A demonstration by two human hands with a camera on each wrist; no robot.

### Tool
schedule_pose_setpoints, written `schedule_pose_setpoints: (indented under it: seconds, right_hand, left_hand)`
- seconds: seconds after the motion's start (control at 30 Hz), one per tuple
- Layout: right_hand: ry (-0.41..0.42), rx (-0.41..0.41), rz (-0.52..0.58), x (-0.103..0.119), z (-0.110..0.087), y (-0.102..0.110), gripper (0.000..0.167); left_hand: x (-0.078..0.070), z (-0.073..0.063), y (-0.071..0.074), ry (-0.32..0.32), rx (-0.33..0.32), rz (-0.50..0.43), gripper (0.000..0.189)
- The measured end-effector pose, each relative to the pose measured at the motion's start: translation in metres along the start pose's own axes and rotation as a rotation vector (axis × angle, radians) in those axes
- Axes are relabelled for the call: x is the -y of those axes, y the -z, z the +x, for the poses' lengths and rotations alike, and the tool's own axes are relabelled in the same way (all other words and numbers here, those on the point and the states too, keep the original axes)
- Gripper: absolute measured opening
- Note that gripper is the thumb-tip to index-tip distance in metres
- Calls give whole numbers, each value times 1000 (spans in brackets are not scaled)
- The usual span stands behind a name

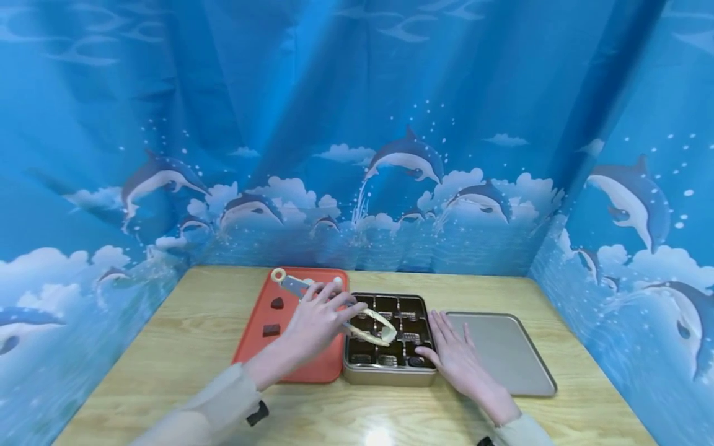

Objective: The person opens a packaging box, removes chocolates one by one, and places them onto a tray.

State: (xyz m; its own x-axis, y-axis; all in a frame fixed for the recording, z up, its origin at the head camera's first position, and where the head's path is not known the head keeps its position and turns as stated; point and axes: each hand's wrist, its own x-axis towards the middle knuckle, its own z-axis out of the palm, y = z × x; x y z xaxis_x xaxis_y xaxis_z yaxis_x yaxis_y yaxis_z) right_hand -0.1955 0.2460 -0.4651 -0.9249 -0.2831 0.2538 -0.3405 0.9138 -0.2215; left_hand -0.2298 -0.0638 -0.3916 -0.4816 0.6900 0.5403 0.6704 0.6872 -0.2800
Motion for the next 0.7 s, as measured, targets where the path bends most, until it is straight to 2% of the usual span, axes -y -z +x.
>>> schedule_pose_setpoints:
  seconds: [0.43,0.7]
  right_hand:
    - [-6,7,-9,-1,0,-1,79]
    - [-9,11,-5,-1,1,-2,79]
  left_hand:
    - [32,-29,10,159,-54,-59,59]
    - [60,-59,16,286,-36,-26,64]
